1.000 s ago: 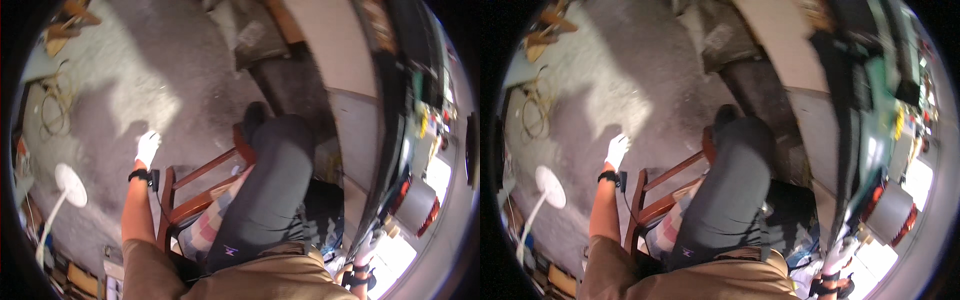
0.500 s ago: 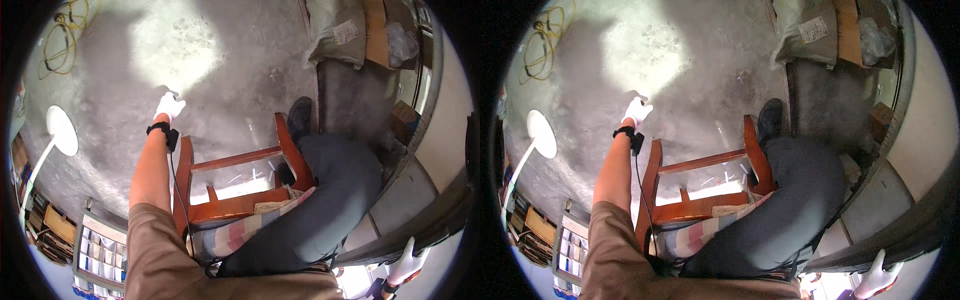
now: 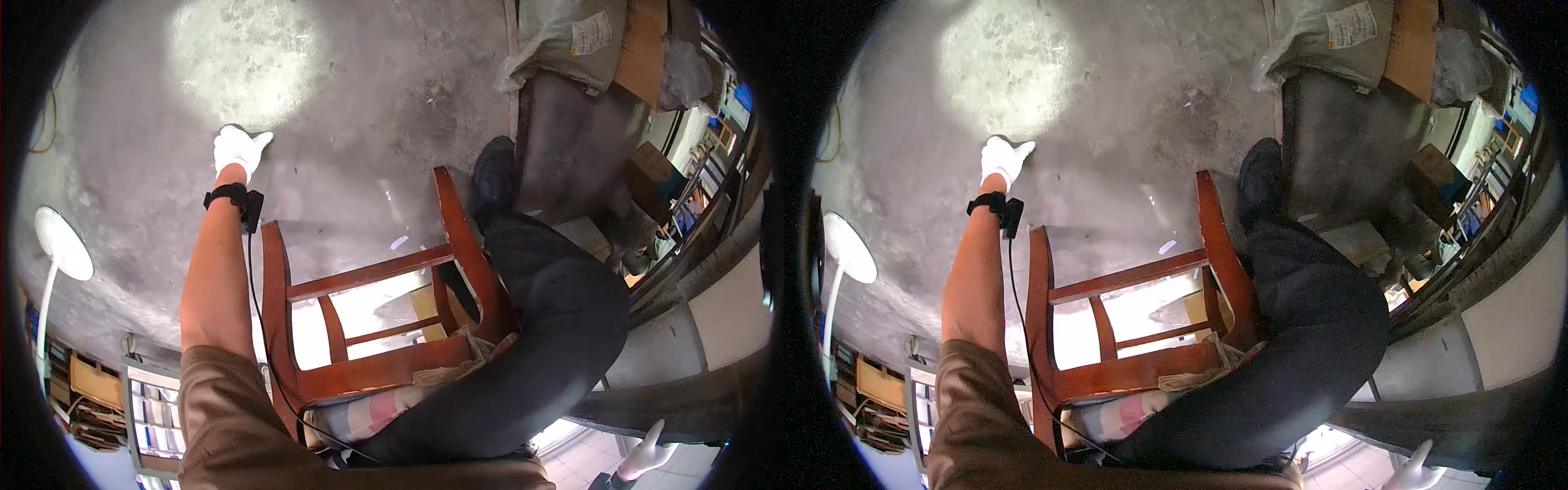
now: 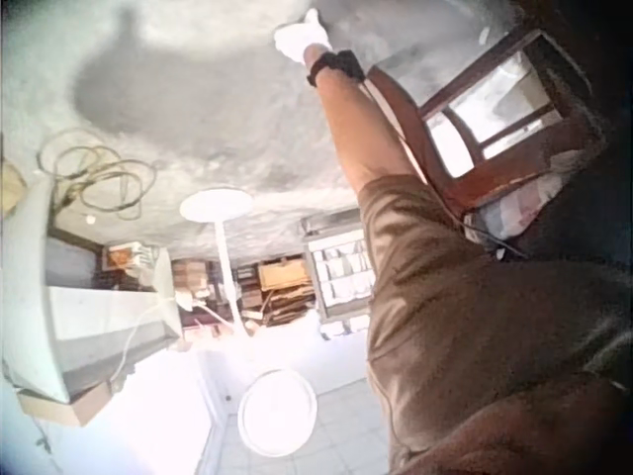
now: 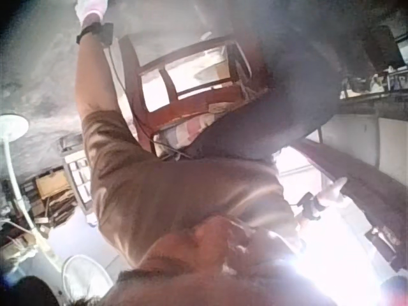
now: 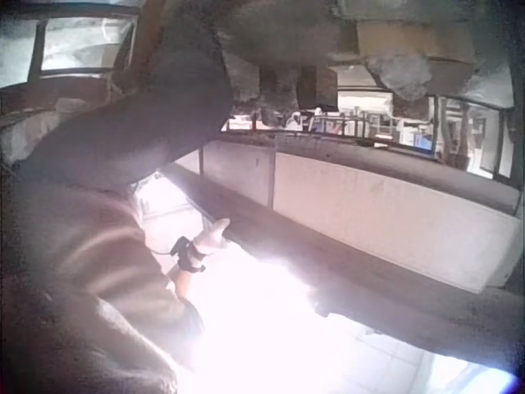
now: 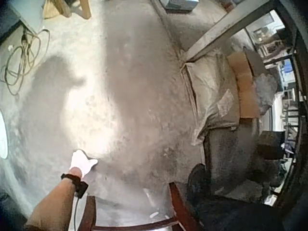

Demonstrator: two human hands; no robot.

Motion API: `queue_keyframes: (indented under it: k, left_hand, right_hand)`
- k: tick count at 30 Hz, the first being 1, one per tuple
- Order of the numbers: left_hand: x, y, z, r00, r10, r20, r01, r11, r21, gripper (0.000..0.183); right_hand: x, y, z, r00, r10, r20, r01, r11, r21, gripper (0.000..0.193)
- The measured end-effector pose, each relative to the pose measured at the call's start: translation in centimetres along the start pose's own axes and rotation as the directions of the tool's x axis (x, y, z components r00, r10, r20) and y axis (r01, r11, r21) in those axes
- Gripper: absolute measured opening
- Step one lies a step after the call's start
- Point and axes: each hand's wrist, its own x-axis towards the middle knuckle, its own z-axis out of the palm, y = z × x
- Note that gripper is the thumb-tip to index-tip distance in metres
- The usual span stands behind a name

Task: Manually assemble and inspect the winding components of a motor stator using hand tools.

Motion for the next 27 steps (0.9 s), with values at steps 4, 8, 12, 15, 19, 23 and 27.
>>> queue_keyframes:
  k: [4, 8, 12, 15, 19, 23, 27]
  left_hand:
    - [0.3, -0.4, -0.9, 0.998, -0.049, 0.034, 0.047, 0.998, 0.043, 0.077]
    - [-0.6, 1.1, -1.4, 0.997, -0.032, 0.074, 0.031, 0.999, 0.018, 0.078]
    - [1.0, -0.3, -1.0, 0.997, -0.017, 0.082, 0.012, 0.998, 0.058, 0.082]
    - [3.3, -2.6, -2.5, 0.929, 0.071, 0.364, -0.08, 0.997, 0.011, 0.093]
    - [1.2, -3.1, -5.4, 0.936, 0.203, 0.289, -0.175, 0.977, -0.118, 0.081]
    - [-8.8, 0.0, -5.5, 0.922, 0.36, 0.145, -0.36, 0.933, -0.022, 0.059]
    - [-22.3, 6.9, -8.2, 0.818, 0.563, 0.122, -0.521, 0.813, -0.261, 0.043]
  right_hand:
    - [0.4, 0.7, 0.0, 0.996, -0.083, 0.036, 0.085, 0.995, -0.053, 0.04]
    - [1.0, 1.8, -0.3, 0.99, -0.138, 0.037, 0.139, 0.989, -0.048, 0.039]
    - [0.4, 0.4, 0.1, 0.999, -0.046, 0.027, 0.048, 0.996, -0.072, 0.036]
    - [0.3, 1.3, 0.9, 0.992, -0.122, 0.037, 0.121, 0.992, 0.025, 0.036]
    - [0.0, 1.5, 1.8, 0.977, -0.212, 0.038, 0.21, 0.977, 0.046, 0.039]
    - [0.0, 0.2, 2.6, 0.967, -0.254, 0.022, 0.255, 0.966, -0.034, 0.043]
    - [-0.1, 1.4, 5.7, 0.979, -0.205, 0.005, 0.202, 0.963, -0.177, 0.051]
